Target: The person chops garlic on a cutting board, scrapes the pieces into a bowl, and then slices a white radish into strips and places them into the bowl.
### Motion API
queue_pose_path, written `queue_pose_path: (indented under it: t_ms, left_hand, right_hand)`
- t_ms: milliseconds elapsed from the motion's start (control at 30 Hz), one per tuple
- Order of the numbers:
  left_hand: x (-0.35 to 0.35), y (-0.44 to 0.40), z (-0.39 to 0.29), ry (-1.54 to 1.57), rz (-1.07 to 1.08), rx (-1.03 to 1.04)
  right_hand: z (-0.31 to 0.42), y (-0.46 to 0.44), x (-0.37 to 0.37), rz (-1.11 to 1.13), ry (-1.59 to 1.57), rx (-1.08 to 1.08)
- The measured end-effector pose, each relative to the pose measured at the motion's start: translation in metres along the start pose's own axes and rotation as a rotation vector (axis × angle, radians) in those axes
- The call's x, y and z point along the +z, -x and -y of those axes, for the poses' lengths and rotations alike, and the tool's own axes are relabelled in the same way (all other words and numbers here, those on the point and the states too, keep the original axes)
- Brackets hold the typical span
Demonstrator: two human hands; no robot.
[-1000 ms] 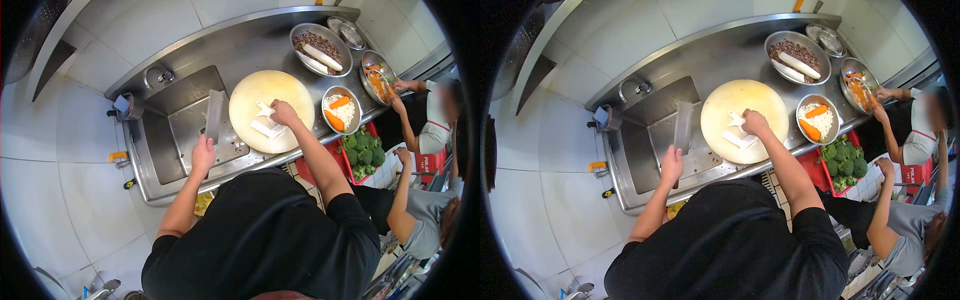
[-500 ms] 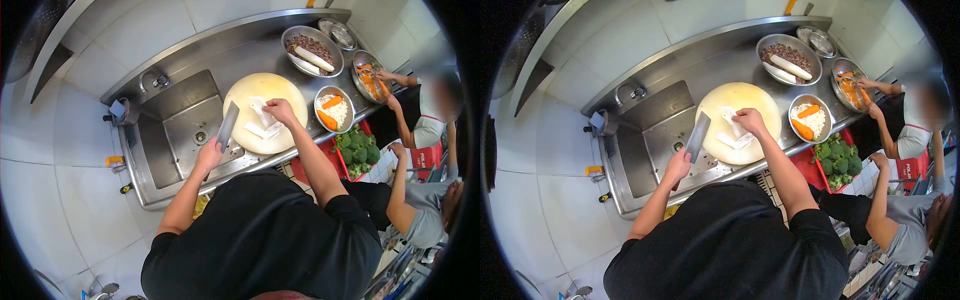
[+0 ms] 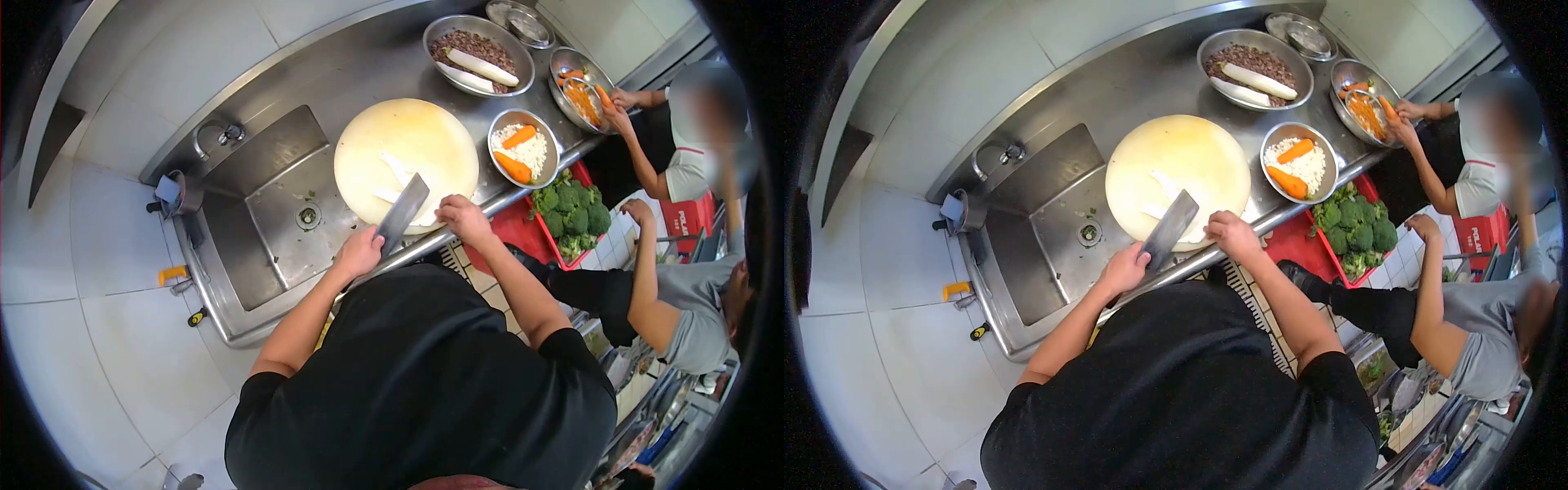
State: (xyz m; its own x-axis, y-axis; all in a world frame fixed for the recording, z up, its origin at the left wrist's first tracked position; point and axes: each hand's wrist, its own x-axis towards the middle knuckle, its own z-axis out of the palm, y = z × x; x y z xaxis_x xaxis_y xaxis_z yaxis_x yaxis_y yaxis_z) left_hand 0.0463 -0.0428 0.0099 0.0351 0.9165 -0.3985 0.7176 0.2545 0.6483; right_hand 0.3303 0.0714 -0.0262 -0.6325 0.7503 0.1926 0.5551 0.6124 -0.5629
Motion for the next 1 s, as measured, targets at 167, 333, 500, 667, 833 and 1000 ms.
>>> queue_pose_path:
  t_ms: [167,333,500,667,833,1000]
  left_hand:
    - [-0.010,-0.006,-0.021,-0.201,0.023,0.027]
    - [-0.002,0.003,-0.054,-0.281,-0.006,-0.005]
    - [0.004,0.022,-0.058,-0.338,-0.017,0.020]
    - [0.025,0.004,-0.068,-0.345,0.002,-0.077]
    - [0.018,-0.021,-0.081,-0.323,0.001,-0.021]
    - [0.012,0.012,-0.089,-0.360,0.023,-0.062]
  right_hand:
    - [0.001,0.006,0.017,-0.075,0.003,-0.021]
    - [0.011,-0.004,0.015,-0.054,0.015,-0.048]
    - [0.012,-0.005,0.016,0.022,0.028,0.009]
    - [0.009,-0.008,0.012,0.056,0.021,-0.004]
    - [0.005,-0.007,0.007,0.055,-0.025,0.025]
    - [-0.005,-0.004,0.012,0.012,-0.039,0.015]
